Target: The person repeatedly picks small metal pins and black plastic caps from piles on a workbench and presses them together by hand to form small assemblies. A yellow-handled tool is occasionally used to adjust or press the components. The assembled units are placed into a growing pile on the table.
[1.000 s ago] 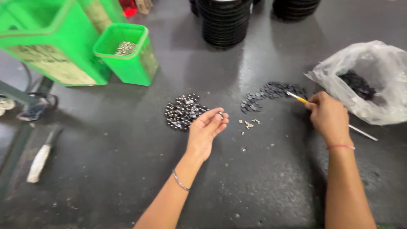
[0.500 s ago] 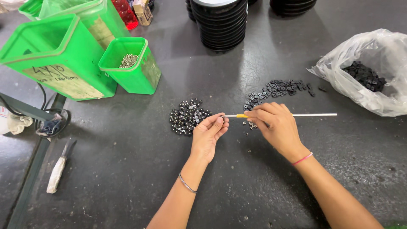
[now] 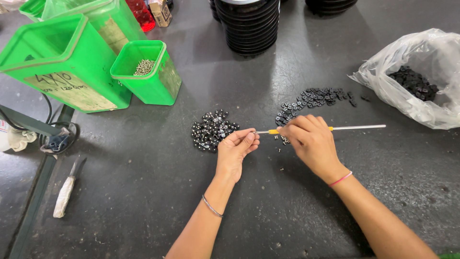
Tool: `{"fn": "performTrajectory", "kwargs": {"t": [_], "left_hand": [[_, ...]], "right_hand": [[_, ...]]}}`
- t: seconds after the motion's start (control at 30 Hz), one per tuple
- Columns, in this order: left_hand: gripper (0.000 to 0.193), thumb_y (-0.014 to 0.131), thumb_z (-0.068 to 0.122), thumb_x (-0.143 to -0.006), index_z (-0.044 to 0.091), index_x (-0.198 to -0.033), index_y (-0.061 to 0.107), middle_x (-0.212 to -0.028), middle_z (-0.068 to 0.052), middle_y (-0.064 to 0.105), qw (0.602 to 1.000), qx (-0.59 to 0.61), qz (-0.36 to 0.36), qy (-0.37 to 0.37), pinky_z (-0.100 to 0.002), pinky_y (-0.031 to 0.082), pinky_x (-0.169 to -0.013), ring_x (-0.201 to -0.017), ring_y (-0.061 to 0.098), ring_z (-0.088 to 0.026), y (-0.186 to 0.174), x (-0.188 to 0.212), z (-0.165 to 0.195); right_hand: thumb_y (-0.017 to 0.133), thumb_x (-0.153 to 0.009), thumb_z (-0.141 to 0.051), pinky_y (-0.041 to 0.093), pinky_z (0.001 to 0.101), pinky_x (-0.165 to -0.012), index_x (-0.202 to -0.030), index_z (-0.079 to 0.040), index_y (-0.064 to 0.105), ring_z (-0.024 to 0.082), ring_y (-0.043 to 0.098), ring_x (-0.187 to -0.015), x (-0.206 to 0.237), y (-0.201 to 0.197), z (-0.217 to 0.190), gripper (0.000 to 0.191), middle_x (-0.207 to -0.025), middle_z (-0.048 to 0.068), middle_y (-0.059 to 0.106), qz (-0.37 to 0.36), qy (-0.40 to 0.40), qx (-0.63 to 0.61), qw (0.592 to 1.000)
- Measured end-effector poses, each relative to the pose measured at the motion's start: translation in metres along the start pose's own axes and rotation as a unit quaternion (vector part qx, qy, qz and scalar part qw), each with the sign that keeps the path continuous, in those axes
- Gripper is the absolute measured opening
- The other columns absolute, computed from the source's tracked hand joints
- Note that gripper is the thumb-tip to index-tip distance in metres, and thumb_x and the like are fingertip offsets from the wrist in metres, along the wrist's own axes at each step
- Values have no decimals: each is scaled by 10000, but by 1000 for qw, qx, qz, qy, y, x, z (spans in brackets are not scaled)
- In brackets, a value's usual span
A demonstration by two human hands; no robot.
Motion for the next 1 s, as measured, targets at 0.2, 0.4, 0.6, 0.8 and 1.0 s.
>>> {"fn": "performTrajectory", "kwargs": {"t": [0.2,0.4,0.6,0.8,1.0], "left_hand": [[246,727,82,-932,-42,-1145,723,-987,-118,766,998,-47,-22,33,-294,613,-808,-861,725,-156,2,3,1],[248,716,68,-938,-45,-1158,718,-1012,-119,761,998,-39,-10,56,-292,608,-830,-882,722,-153,5,5,2],[251,717,47,-929,-49,-1161,711,-1026,-119,761,997,-43,-15,68,-299,602,-847,-894,719,-154,6,5,3],[215,717,5,-916,-58,-1121,711,-995,-124,763,995,-64,-11,73,-302,604,-818,-869,725,-161,5,3,3],[178,704,-14,-913,-47,-1088,707,-968,-108,760,993,-95,-11,75,-291,603,-790,-840,721,-150,6,2,-1]], "right_hand": [[705,-837,-36,471,379,-737,-1030,-128,746,227,622,-797,6,16,10,218,-860,5,677,-81,12,36,996],[760,-844,-162,475,430,-749,-1053,-18,650,316,636,-849,1,15,14,277,-876,88,662,-85,87,-74,990],[682,-891,-50,516,394,-732,-1030,-101,697,283,661,-866,0,9,18,149,-941,77,642,-86,139,-105,981],[655,-814,33,492,417,-780,-1040,-92,727,292,624,-875,2,7,10,268,-968,66,667,-62,47,-23,997],[630,-818,29,471,408,-756,-1032,-75,725,277,617,-838,4,7,10,257,-921,57,667,-82,29,-4,996]]}}
Point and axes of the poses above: each hand's wrist, its own x-axis away from the middle knuckle, its own y-axis out of the palm, z = x × y, the point moved 7 cm from there along -x, towards the middle knuckle
